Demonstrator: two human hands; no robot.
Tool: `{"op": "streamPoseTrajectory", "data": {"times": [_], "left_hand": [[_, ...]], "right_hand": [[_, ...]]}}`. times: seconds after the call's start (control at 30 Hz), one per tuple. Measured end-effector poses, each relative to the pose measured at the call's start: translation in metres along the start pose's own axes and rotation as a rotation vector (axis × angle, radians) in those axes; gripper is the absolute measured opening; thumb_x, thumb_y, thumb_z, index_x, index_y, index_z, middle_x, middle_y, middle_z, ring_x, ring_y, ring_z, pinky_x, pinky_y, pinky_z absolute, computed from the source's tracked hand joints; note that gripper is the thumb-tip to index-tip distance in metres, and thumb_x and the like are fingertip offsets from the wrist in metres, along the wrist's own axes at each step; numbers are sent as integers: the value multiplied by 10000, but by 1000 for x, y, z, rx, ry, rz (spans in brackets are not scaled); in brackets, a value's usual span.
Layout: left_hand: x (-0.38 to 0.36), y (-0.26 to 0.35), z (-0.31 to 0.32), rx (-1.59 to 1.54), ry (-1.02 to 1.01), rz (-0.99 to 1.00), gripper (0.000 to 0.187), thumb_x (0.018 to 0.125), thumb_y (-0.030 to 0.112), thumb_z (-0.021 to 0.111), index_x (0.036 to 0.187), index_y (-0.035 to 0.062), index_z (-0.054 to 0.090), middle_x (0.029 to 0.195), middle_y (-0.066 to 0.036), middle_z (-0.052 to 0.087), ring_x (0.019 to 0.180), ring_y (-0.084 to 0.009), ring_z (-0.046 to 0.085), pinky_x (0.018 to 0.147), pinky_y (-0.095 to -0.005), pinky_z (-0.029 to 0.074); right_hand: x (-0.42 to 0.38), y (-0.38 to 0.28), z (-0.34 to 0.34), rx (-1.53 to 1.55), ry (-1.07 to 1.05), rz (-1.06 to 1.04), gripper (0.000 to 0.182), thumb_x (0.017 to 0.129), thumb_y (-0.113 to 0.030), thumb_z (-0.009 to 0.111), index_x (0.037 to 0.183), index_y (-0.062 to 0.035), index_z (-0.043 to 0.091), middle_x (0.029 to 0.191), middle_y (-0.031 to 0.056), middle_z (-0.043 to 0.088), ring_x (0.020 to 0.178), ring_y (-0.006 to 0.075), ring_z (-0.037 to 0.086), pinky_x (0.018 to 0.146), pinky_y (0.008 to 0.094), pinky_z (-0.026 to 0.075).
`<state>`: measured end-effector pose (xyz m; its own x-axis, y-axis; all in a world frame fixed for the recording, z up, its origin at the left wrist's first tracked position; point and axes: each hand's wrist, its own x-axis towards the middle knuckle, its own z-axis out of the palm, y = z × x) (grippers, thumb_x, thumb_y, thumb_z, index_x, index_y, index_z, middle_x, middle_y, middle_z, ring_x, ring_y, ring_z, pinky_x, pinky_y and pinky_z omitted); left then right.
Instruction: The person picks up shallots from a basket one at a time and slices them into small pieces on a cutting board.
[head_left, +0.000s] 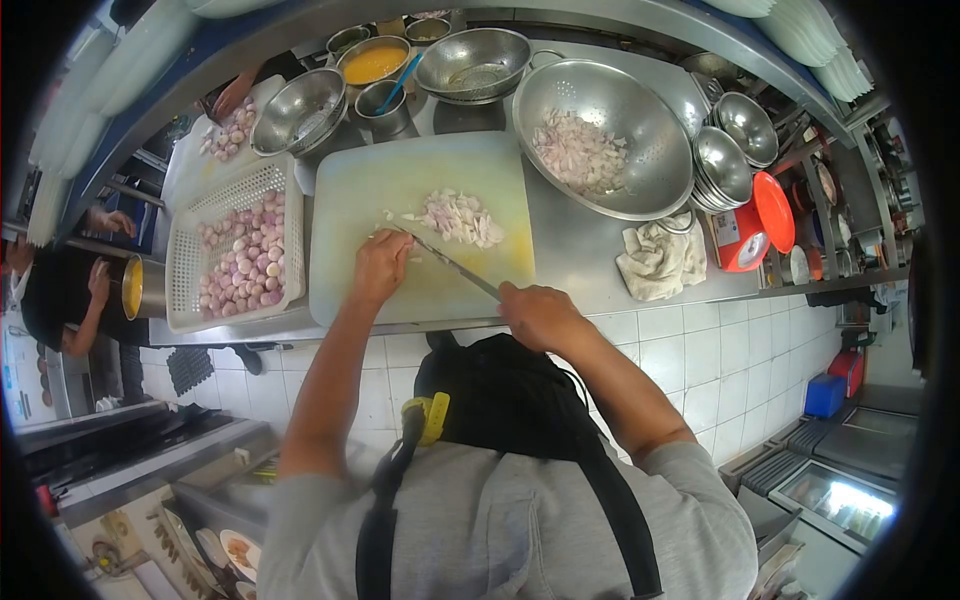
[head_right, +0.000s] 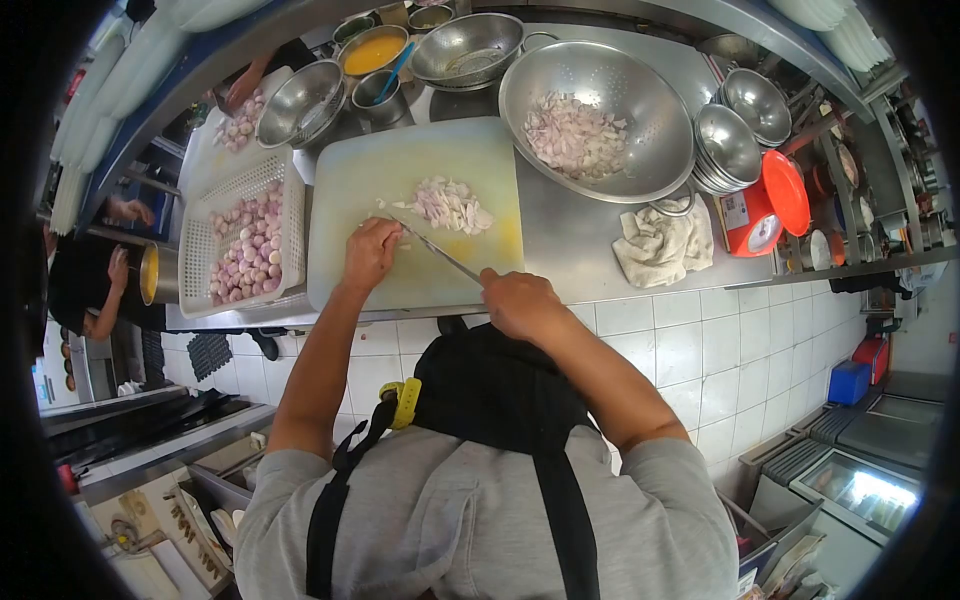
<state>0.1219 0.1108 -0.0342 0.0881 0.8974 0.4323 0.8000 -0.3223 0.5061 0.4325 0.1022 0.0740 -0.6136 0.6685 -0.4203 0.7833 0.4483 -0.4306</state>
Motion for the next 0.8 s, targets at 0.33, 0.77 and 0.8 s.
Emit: {"op": "streamPoseTrajectory", "data": {"times": [0.33,0.77,0.8], "left_hand": [[4,3,0,-9,27,-2,65,891,-9,690,943,25,709,908,-139,716,854,-363,680,769,-446,546],[1,0,1,38,51,24,62,889,-2,705,941,32,709,905,-145,714,844,-360,687,746,-434,553],[0,-1,1,44,45,18,61,897,12,714,952,40,714,931,-151,724,851,-362,691,755,-441,556]], "right_hand": [[6,4,-5,35,-28,15,268,1055,-233,531,1174,0,588,1000,248,740,1015,444,710,896,558,537],[19,12,16,33,13,-6,269,1064,-286,539,1153,-33,562,942,235,728,960,453,710,855,559,548],[19,12,16,32,11,-8,269,1064,-286,539,1153,-33,562,942,235,728,960,453,710,855,559,548]]}}
